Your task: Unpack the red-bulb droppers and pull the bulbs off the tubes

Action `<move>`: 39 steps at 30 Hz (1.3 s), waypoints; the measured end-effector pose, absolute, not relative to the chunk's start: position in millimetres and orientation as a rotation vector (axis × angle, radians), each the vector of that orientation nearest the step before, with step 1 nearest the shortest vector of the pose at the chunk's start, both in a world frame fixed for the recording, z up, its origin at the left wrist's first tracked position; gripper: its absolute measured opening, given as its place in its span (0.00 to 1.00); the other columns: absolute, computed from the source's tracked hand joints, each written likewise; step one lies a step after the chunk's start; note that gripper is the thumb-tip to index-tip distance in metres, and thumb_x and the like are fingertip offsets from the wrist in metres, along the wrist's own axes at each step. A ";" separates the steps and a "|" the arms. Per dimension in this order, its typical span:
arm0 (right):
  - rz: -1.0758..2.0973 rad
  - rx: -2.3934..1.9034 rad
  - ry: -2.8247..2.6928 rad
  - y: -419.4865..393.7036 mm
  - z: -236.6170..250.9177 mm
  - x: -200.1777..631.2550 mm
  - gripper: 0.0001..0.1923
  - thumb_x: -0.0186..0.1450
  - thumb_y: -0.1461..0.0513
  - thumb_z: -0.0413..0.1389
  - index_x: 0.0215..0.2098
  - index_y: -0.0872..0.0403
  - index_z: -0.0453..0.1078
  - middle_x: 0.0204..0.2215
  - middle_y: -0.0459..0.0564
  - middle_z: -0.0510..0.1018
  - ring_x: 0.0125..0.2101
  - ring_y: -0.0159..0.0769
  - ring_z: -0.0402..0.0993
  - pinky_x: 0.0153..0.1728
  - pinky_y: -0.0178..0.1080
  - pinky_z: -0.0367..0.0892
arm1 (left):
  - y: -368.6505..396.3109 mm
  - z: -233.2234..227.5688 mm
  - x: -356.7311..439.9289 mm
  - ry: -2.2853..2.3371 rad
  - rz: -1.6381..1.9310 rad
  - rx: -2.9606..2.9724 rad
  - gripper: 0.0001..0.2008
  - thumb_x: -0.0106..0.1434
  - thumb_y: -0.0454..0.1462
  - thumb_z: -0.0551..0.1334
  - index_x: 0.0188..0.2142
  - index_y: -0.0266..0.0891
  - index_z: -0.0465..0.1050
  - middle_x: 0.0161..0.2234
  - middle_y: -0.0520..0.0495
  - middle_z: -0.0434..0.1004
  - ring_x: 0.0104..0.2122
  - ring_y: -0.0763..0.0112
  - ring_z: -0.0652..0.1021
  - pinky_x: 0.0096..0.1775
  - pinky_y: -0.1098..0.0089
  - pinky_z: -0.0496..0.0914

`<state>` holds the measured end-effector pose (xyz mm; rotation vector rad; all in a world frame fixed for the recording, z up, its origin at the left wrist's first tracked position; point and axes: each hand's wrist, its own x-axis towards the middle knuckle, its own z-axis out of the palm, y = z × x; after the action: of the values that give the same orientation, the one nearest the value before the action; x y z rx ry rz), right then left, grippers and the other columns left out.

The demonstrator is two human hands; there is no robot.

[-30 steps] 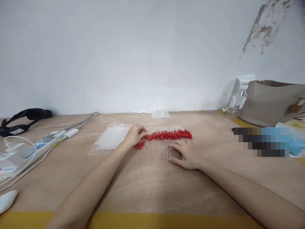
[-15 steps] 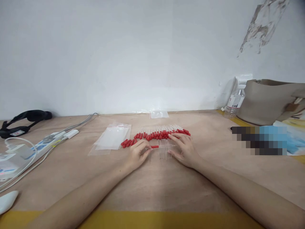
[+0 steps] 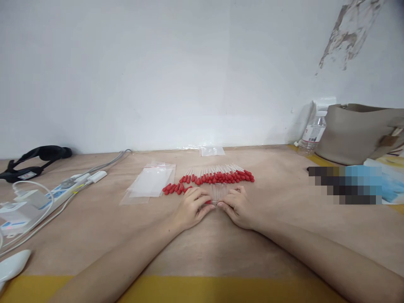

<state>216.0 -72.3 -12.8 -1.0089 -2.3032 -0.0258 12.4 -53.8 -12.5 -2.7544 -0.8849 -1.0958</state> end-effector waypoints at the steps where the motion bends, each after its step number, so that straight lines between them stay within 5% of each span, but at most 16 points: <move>1: -0.007 -1.011 -2.310 -73.5 -12.5 214.4 0.17 0.66 0.59 0.41 0.27 0.53 0.68 0.23 0.45 0.74 0.28 0.30 0.63 0.39 0.40 0.48 | -53.6 -12.6 12.7 -0.883 -1.048 -2.747 0.08 0.60 0.39 0.57 0.36 0.40 0.70 0.34 0.46 0.71 0.37 0.67 0.69 0.41 0.64 0.63; 26: -0.457 -0.694 -2.321 -77.9 -9.5 230.2 0.11 0.63 0.62 0.46 0.35 0.50 0.71 0.18 0.45 0.70 0.24 0.32 0.57 0.35 0.41 0.51 | -68.6 2.4 8.3 -0.870 -0.636 -2.869 0.15 0.64 0.39 0.47 0.25 0.38 0.65 0.27 0.48 0.67 0.32 0.69 0.65 0.41 0.64 0.58; 32: -0.386 -0.842 -2.250 -70.2 -12.8 244.0 0.12 0.63 0.60 0.47 0.38 0.47 0.71 0.19 0.44 0.70 0.26 0.32 0.59 0.40 0.43 0.50 | -61.8 6.3 -0.5 -1.077 -0.878 -2.875 0.15 0.65 0.38 0.46 0.25 0.38 0.65 0.27 0.48 0.66 0.30 0.71 0.67 0.37 0.68 0.61; 39: -0.242 -1.060 -2.163 -65.3 -5.3 238.3 0.15 0.64 0.62 0.44 0.45 0.51 0.68 0.31 0.49 0.74 0.31 0.33 0.63 0.40 0.42 0.49 | -15.4 33.8 -58.1 -1.712 -1.230 -2.319 0.11 0.61 0.39 0.49 0.37 0.42 0.69 0.31 0.47 0.67 0.34 0.65 0.70 0.37 0.65 0.65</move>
<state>238.3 -65.3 -5.3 -1.0599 -2.1628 -0.2415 -58.1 -15.4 33.8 -2.3186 -1.7122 -1.2297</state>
